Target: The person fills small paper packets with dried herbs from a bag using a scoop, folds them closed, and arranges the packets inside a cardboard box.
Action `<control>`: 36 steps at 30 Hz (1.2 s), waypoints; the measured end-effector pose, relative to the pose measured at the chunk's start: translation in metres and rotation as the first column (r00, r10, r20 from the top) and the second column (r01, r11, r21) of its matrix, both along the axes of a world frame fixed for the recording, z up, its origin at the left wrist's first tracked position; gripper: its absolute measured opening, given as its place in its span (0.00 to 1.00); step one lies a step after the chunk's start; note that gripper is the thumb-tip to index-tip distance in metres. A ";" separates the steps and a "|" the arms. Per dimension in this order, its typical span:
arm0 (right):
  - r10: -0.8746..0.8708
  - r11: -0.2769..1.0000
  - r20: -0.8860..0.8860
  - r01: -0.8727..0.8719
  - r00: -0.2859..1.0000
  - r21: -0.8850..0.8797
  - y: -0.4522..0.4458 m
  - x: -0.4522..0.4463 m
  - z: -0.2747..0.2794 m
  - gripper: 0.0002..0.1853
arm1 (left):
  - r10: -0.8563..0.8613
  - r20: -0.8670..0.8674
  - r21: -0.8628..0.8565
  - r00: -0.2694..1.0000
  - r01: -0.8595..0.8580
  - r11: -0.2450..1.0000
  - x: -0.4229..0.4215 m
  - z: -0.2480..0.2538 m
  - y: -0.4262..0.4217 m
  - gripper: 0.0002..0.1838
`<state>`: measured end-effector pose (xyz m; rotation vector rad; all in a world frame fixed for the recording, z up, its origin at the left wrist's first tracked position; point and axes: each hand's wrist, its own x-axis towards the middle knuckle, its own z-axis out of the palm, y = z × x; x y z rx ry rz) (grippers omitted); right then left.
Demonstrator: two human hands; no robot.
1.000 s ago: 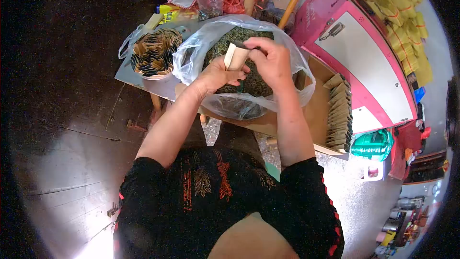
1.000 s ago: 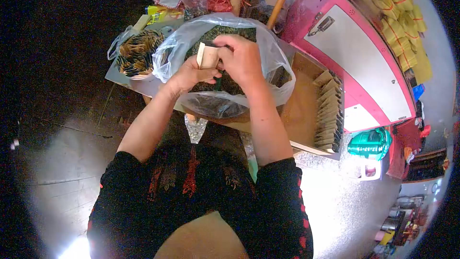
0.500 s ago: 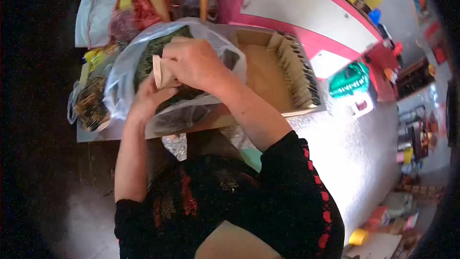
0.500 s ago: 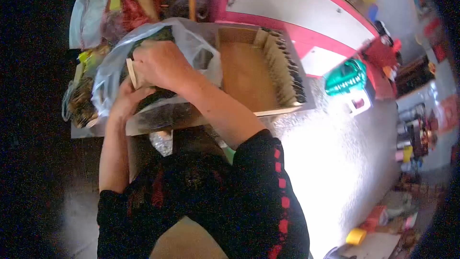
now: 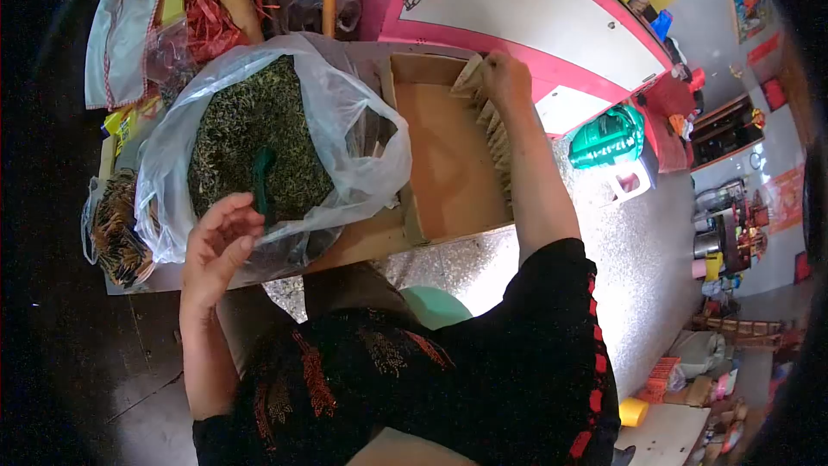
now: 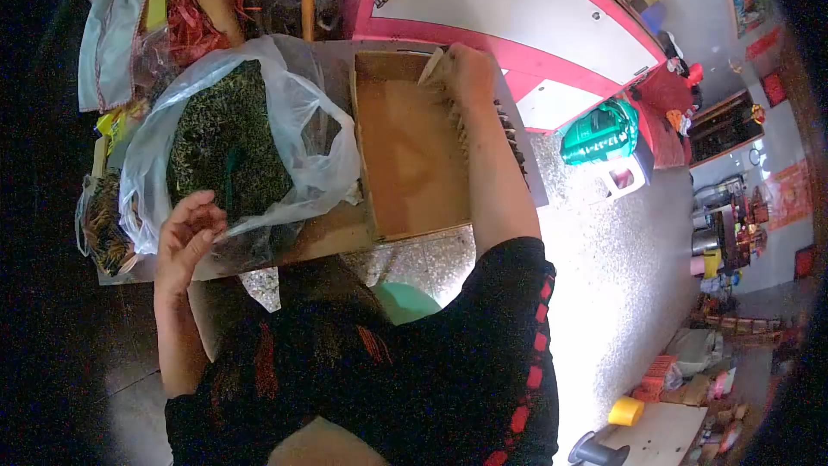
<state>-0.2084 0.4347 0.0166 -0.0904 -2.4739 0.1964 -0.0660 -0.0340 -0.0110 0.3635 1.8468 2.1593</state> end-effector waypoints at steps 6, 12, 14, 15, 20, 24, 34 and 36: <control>-0.081 0.994 0.101 0.073 0.992 0.084 0.015 -0.019 -0.037 0.08 | 0.023 0.021 -0.035 1.000 -0.022 0.999 -0.002 0.002 -0.003 0.26; -0.095 0.991 0.009 0.094 0.995 0.099 0.021 -0.022 -0.050 0.08 | 0.033 0.033 -0.100 0.999 -0.029 0.995 -0.002 0.006 -0.001 0.27; -0.076 0.992 -0.015 0.078 0.997 0.098 0.020 -0.018 -0.049 0.08 | 0.037 0.019 -0.153 0.999 -0.033 0.988 -0.002 0.005 -0.001 0.27; -0.058 0.993 -0.041 0.062 0.997 0.099 0.019 -0.017 -0.048 0.07 | 0.035 0.019 -0.154 0.999 -0.032 0.988 -0.002 0.005 -0.001 0.27; -0.118 0.977 -0.021 0.120 0.993 0.174 0.028 -0.026 -0.055 0.06 | 0.031 0.015 -0.168 0.999 -0.028 0.985 -0.003 0.004 0.000 0.27; -0.105 0.971 -0.104 0.125 0.989 0.203 0.026 -0.024 -0.056 0.07 | 0.030 -0.002 -0.177 1.000 -0.030 0.984 -0.003 0.005 0.000 0.26; -0.046 0.986 -0.134 0.066 0.990 0.150 0.022 -0.015 -0.051 0.06 | 0.058 -0.040 -0.233 0.997 -0.066 0.970 0.004 0.007 -0.007 0.25; -0.084 0.983 -0.099 0.099 0.991 0.156 0.019 -0.012 -0.048 0.06 | 0.065 -0.049 -0.247 0.997 -0.076 0.966 0.005 0.008 -0.009 0.25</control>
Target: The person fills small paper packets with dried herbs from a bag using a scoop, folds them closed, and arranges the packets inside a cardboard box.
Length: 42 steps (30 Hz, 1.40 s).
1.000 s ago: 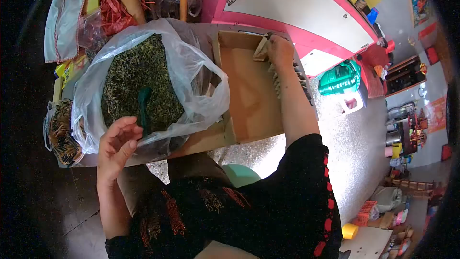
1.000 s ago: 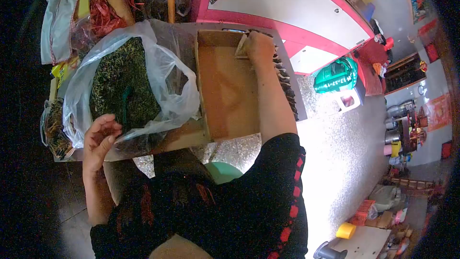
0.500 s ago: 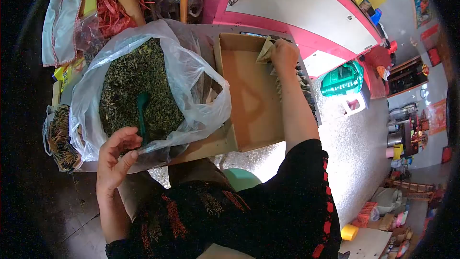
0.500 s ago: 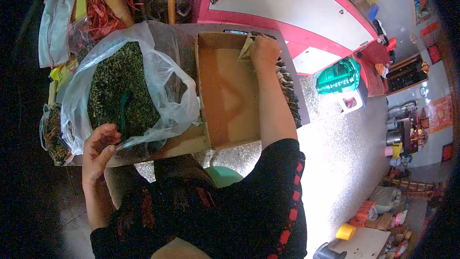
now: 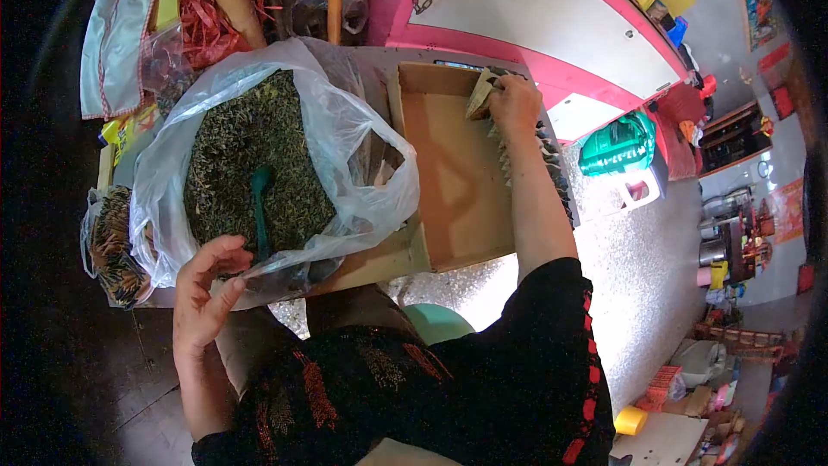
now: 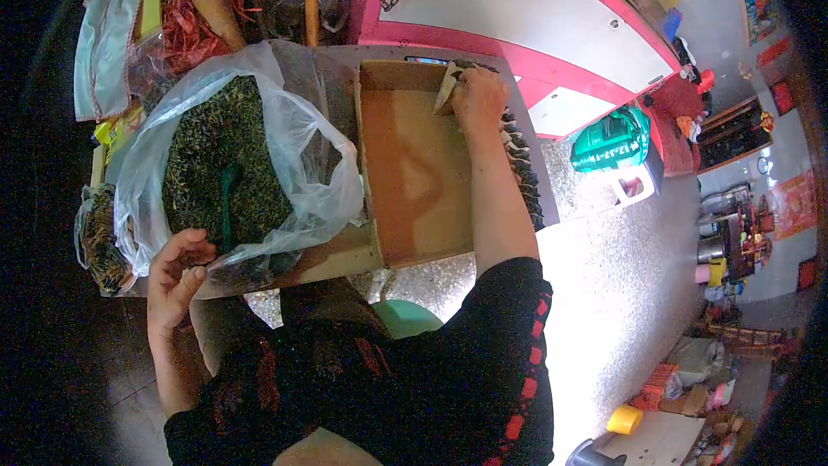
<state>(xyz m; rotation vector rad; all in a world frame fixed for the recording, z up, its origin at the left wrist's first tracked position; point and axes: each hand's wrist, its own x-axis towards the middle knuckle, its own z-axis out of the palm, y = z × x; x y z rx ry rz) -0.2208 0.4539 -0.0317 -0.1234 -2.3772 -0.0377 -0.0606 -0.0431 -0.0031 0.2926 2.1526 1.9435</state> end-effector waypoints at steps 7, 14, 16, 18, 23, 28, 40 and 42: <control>0.073 0.994 0.085 -0.079 0.994 0.075 0.007 -0.007 0.001 0.05 | 0.017 0.031 -0.013 0.999 -0.016 1.000 0.006 0.002 -0.002 0.25; 0.055 0.997 0.085 -0.059 0.995 0.047 0.011 -0.011 -0.003 0.06 | 0.033 0.037 -0.016 0.999 -0.032 0.999 0.007 0.000 -0.004 0.26; 0.060 0.997 0.090 -0.063 0.994 0.037 0.006 -0.009 -0.003 0.07 | 0.023 0.018 -0.036 1.000 -0.022 0.999 0.006 0.000 -0.005 0.26; 0.042 0.999 0.076 -0.044 0.996 0.026 0.005 -0.008 -0.003 0.09 | 0.011 0.000 -0.055 1.000 -0.011 0.998 0.006 0.001 -0.005 0.25; 0.049 0.997 0.059 -0.052 0.997 0.057 0.005 -0.006 -0.001 0.09 | 0.020 0.000 -0.048 1.000 -0.020 0.999 0.006 0.000 -0.006 0.25; -0.027 0.988 0.131 0.007 0.991 0.152 0.020 -0.010 -0.011 0.09 | 0.031 -0.047 -0.084 0.998 -0.035 0.996 0.005 -0.002 -0.008 0.23; 0.263 0.955 0.075 -0.248 0.962 -0.162 0.026 0.013 0.007 0.21 | 0.365 -0.245 0.013 0.898 -0.373 0.928 0.044 -0.001 -0.041 0.06; 0.278 0.951 0.075 -0.264 0.958 -0.160 0.022 0.026 0.012 0.22 | 0.612 -0.229 0.157 0.757 -0.591 0.791 0.050 -0.015 -0.058 0.03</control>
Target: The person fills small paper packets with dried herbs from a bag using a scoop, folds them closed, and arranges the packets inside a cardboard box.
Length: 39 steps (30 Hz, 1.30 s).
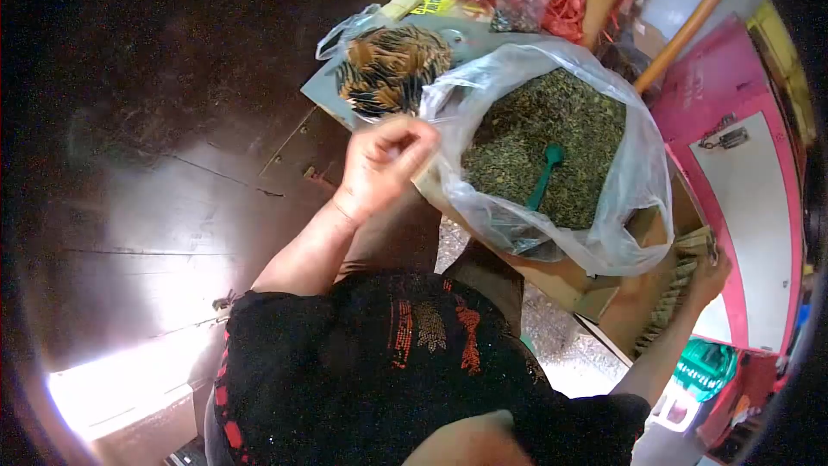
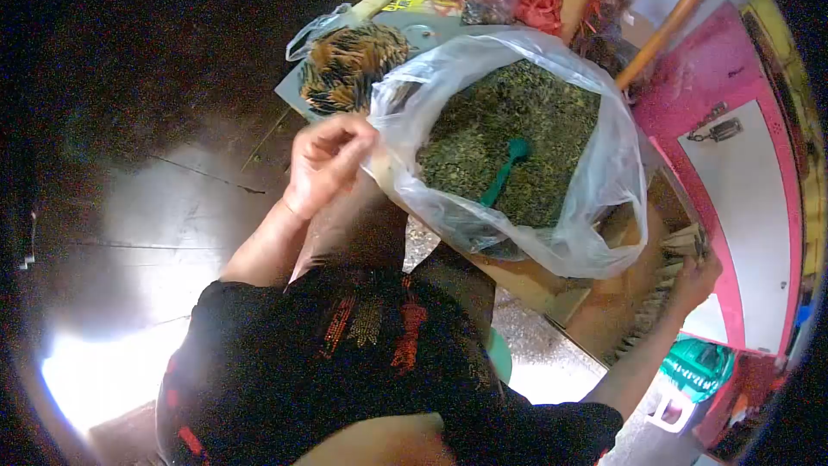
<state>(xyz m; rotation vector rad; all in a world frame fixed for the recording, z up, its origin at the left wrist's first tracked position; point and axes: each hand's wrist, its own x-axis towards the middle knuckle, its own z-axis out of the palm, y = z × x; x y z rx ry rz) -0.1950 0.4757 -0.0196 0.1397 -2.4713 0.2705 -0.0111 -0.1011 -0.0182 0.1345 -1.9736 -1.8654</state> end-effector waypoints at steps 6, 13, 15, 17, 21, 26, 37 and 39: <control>0.067 0.997 0.004 -0.067 0.998 -0.032 0.013 0.027 -0.014 0.19 | 0.493 -0.071 -0.319 0.867 -0.488 0.812 0.017 -0.034 -0.062 0.02; 0.150 0.988 -0.105 -0.154 0.983 -0.030 -0.038 0.073 -0.001 0.15 | 0.397 -0.272 -0.607 0.877 -0.476 0.636 0.029 -0.032 -0.067 0.10; 0.125 0.992 -0.088 -0.125 0.988 0.005 -0.046 0.078 0.003 0.14 | 0.360 -0.287 -0.693 0.888 -0.452 0.562 0.027 -0.039 -0.073 0.14; 0.192 0.977 -0.069 -0.198 0.979 -0.083 -0.051 0.081 0.004 0.12 | 0.309 -0.371 -0.758 0.876 -0.478 0.444 0.025 -0.042 -0.074 0.15; 0.209 0.967 -0.071 -0.217 0.975 -0.132 -0.054 0.085 0.005 0.14 | 0.271 -0.377 -0.804 0.886 -0.458 0.380 0.028 -0.038 -0.075 0.12; 0.232 0.967 -0.048 -0.236 0.972 -0.101 -0.063 0.087 0.006 0.11 | 0.284 -0.253 -0.817 0.925 -0.362 0.450 0.023 -0.039 -0.079 0.08; 0.268 0.963 -0.124 -0.270 0.955 0.003 -0.091 0.100 0.017 0.09 | 0.304 -0.137 -0.900 0.943 -0.247 0.360 0.013 -0.027 -0.071 0.06; 0.224 0.974 -0.108 -0.225 0.969 -0.001 -0.115 0.110 0.032 0.07 | 0.266 -0.165 -0.861 0.950 -0.270 0.430 0.014 -0.047 -0.076 0.09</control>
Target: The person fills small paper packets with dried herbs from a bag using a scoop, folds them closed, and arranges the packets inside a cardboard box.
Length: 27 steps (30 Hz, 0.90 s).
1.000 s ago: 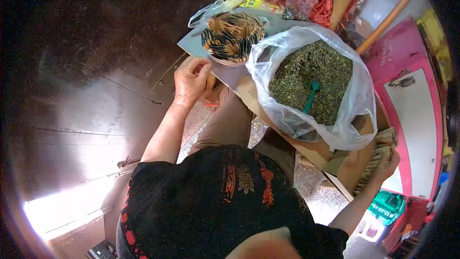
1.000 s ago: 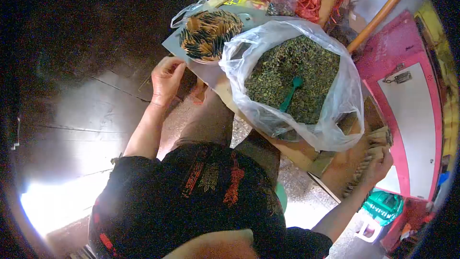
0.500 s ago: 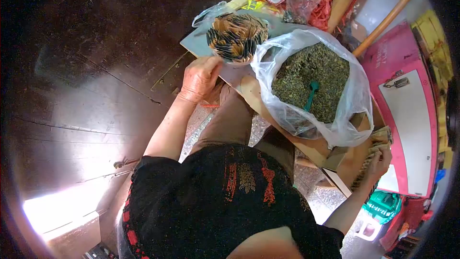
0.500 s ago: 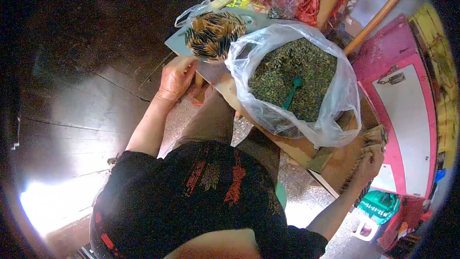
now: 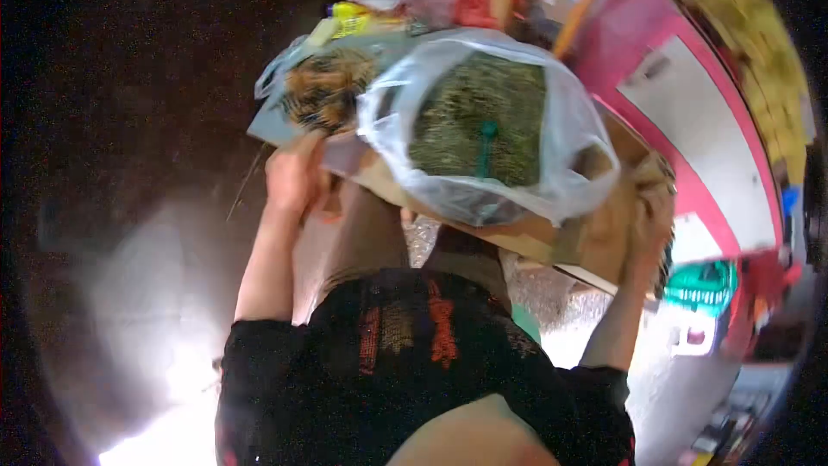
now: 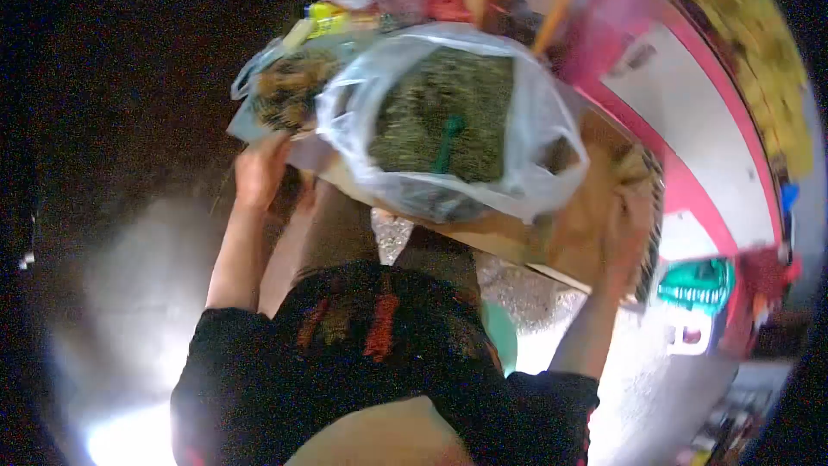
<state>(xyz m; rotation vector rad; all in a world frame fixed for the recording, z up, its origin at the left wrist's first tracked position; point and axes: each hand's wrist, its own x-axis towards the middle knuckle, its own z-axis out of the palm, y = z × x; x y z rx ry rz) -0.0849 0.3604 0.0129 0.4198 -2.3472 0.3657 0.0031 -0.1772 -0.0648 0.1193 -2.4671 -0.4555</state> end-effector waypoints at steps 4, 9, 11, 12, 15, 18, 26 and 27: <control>0.044 0.998 -0.062 -0.047 0.997 -0.052 -0.025 0.007 0.014 0.05 | 0.037 0.047 0.106 0.998 -0.042 0.993 0.004 0.017 -0.004 0.08; 0.130 0.962 0.002 -0.125 0.992 -0.243 -0.057 0.015 0.019 0.09 | -0.030 -0.129 0.098 0.991 0.043 0.994 0.025 0.107 0.033 0.04; 0.280 0.905 0.076 -0.236 0.957 -0.354 -0.087 0.024 0.022 0.10 | -0.109 -0.144 0.079 0.984 0.121 0.990 0.031 0.140 0.061 0.02; 0.419 0.826 0.104 -0.331 0.902 -0.456 -0.109 0.031 0.030 0.11 | -0.194 -0.155 0.026 0.969 0.200 0.979 0.033 0.149 0.071 0.03; 0.796 0.486 -0.055 -0.691 0.603 -0.535 -0.170 0.040 0.037 0.15 | -0.438 0.083 0.035 0.895 0.437 0.899 0.019 0.156 0.110 0.05; 0.920 0.346 0.088 -0.689 0.381 -0.637 -0.207 0.052 0.035 0.15 | -0.632 0.218 0.207 0.744 0.597 0.775 -0.004 0.138 0.126 0.06; 0.918 0.332 0.171 -0.456 0.359 -0.825 -0.203 0.035 0.014 0.13 | -0.891 0.282 0.735 0.356 0.516 0.439 -0.045 0.107 0.116 0.05; 0.925 0.307 0.200 -0.327 0.323 -0.894 -0.202 0.032 0.011 0.15 | -0.937 0.169 0.836 0.305 0.459 0.300 -0.051 0.099 0.119 0.06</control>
